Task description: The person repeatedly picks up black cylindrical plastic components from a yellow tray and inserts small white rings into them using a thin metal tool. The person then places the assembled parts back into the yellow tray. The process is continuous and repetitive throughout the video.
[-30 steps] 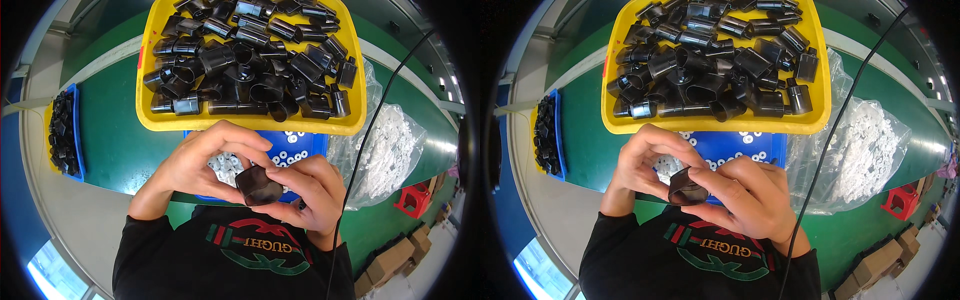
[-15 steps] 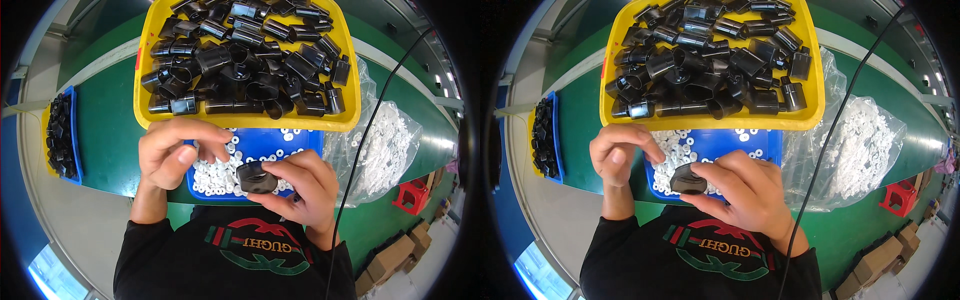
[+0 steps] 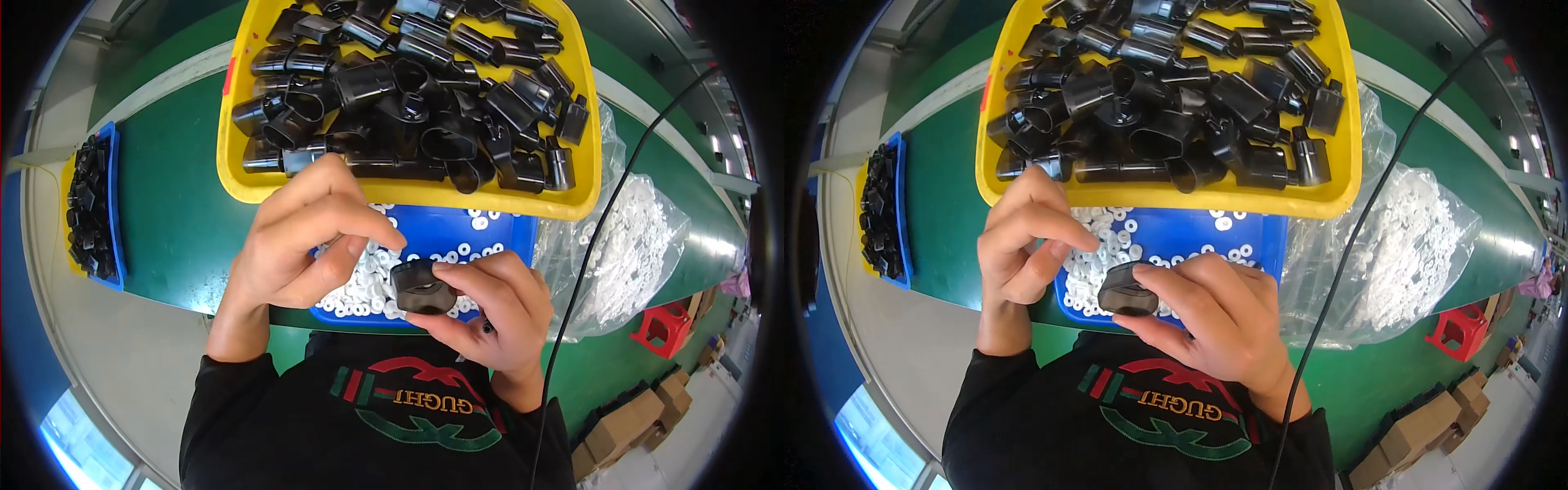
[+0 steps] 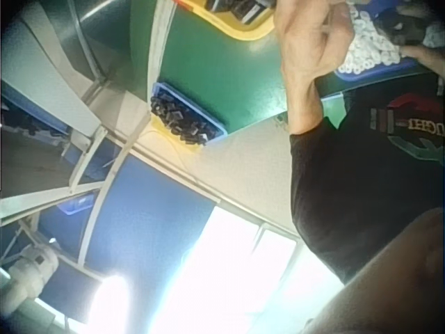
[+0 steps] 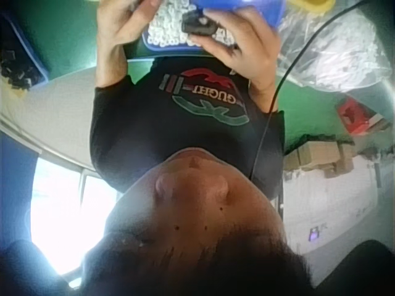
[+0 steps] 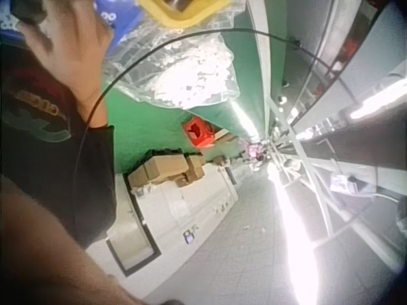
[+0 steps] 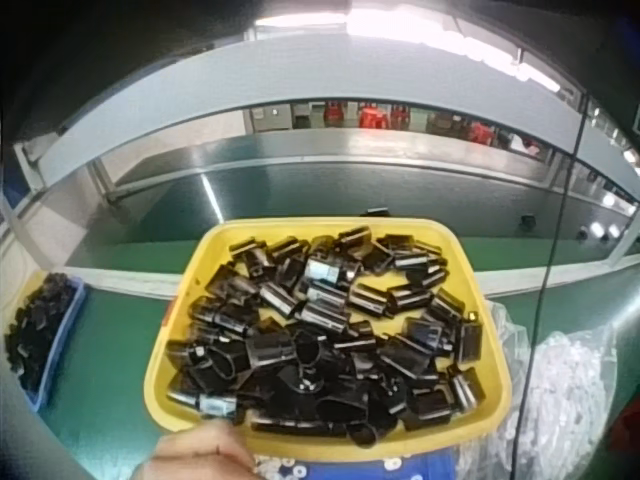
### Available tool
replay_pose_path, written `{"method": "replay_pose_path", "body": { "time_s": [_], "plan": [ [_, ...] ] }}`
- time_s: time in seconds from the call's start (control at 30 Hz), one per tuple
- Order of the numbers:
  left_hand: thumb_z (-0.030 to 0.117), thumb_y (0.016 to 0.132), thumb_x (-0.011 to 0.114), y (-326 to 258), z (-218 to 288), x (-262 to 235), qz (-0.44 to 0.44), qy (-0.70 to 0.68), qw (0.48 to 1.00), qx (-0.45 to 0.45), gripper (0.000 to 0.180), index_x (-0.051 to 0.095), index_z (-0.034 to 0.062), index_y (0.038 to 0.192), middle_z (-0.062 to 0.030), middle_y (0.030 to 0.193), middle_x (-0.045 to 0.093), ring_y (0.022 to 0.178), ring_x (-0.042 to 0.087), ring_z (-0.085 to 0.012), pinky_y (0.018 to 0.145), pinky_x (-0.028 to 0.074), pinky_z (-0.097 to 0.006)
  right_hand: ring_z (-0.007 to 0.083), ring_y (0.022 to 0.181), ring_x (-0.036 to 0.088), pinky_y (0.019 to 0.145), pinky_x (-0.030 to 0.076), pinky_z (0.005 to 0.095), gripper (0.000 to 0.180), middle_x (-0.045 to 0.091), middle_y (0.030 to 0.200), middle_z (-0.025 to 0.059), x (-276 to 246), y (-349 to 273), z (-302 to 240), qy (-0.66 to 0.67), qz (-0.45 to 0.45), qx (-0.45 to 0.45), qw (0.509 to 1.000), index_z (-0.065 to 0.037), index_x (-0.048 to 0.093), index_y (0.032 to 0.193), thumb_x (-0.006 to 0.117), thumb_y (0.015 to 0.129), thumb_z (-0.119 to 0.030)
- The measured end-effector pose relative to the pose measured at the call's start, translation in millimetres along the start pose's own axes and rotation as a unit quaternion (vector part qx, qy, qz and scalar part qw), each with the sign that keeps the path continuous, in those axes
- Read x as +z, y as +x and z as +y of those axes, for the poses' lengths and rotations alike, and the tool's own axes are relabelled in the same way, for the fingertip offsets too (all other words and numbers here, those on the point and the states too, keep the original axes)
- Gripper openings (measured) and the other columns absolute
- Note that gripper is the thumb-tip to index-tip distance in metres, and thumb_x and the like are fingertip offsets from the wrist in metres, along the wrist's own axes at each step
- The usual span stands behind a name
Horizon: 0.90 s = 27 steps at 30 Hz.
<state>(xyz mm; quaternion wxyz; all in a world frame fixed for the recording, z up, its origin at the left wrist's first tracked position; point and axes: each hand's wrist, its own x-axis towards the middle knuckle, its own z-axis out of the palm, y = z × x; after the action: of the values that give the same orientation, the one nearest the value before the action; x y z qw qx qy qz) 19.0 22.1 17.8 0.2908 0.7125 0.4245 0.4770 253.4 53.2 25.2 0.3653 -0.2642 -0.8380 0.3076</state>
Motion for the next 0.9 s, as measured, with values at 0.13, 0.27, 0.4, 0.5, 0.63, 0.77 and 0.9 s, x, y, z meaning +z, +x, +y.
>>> {"method": "replay_pose_path", "body": {
  "time_s": [0.13,0.27,0.4,0.5,0.63,0.77,0.9],
  "plan": [
    [0.001,0.078,0.062,3,3,4,0.001,-0.006,0.999,-0.031,0.015,0.072,0.0026,0.089,-0.0084,0.08,0.057,0.067,0.051,-0.0188,0.058,0.039,-0.029,0.0175,0.059,0.06,0.05,0.049,0.0283,0.049,0.061,0.076,0.0049,3,-2,-1,-0.007,0.002,0.012,1.0,-0.004,0.069,0.1,0.091,0.061,-0.023],
    [0.0,0.071,0.064,-1,3,-2,-0.051,-0.059,0.995,-0.064,0.027,0.07,-0.0007,0.097,-0.014,0.091,0.066,0.076,0.06,-0.0202,0.063,0.047,-0.031,0.0161,0.061,0.061,0.05,0.044,0.025,0.051,0.064,0.078,0.0053,-1,-3,-1,-0.022,0.002,0.018,1.0,-0.005,0.07,0.097,0.092,0.059,-0.029],
    [0.004,0.062,0.065,7,11,1,-0.111,-0.047,0.989,-0.083,0.042,0.068,-0.0018,0.103,-0.0178,0.1,0.067,0.081,0.065,-0.0279,0.069,0.052,-0.036,0.0162,0.06,0.06,0.05,0.044,0.0251,0.052,0.064,0.077,0.0051,0,-6,0,-0.017,0.012,0.012,1.0,-0.004,0.07,0.099,0.092,0.059,-0.03],
    [0.007,0.06,0.07,8,8,12,-0.148,-0.065,0.986,-0.04,0.049,0.063,-0.001,0.108,-0.0176,0.101,0.067,0.084,0.065,-0.0373,0.076,0.053,-0.04,0.0156,0.058,0.059,0.051,0.043,0.0243,0.053,0.063,0.075,0.0047,3,-1,-3,-0.003,0.011,-0.006,1.0,-0.004,0.07,0.101,0.091,0.061,-0.031],
    [0.014,0.064,0.078,-4,2,28,-0.169,-0.119,0.976,-0.075,0.043,0.06,0.0018,0.101,-0.0137,0.096,0.066,0.081,0.065,-0.0339,0.071,0.052,-0.039,0.0124,0.055,0.056,0.049,0.038,0.0237,0.054,0.06,0.071,0.0046,7,-2,-7,-0.01,-0.025,-0.004,1.0,-0.002,0.07,0.103,0.088,0.065,-0.036],
    [0.007,0.064,0.074,-6,-2,30,-0.156,-0.116,0.977,-0.084,0.031,0.06,0.006,0.092,-0.0068,0.079,0.06,0.066,0.062,-0.0269,0.059,0.047,-0.036,0.0205,0.065,0.063,0.056,0.051,0.0274,0.038,0.065,0.079,0.0116,-12,4,-16,0.137,-0.002,0.084,0.987,0.001,0.068,0.112,0.079,0.077,-0.012],
    [0.003,0.062,0.069,-5,4,33,-0.127,-0.135,0.974,-0.128,0.024,0.06,0.0066,0.084,-0.0042,0.073,0.059,0.058,0.059,-0.0219,0.053,0.044,-0.031,0.0199,0.061,0.059,0.05,0.046,0.0263,0.014,0.064,0.076,0.0101,-34,10,-21,0.392,0.077,0.044,0.916,-0.001,0.065,0.097,0.068,0.083,-0.004]
  ]
}}
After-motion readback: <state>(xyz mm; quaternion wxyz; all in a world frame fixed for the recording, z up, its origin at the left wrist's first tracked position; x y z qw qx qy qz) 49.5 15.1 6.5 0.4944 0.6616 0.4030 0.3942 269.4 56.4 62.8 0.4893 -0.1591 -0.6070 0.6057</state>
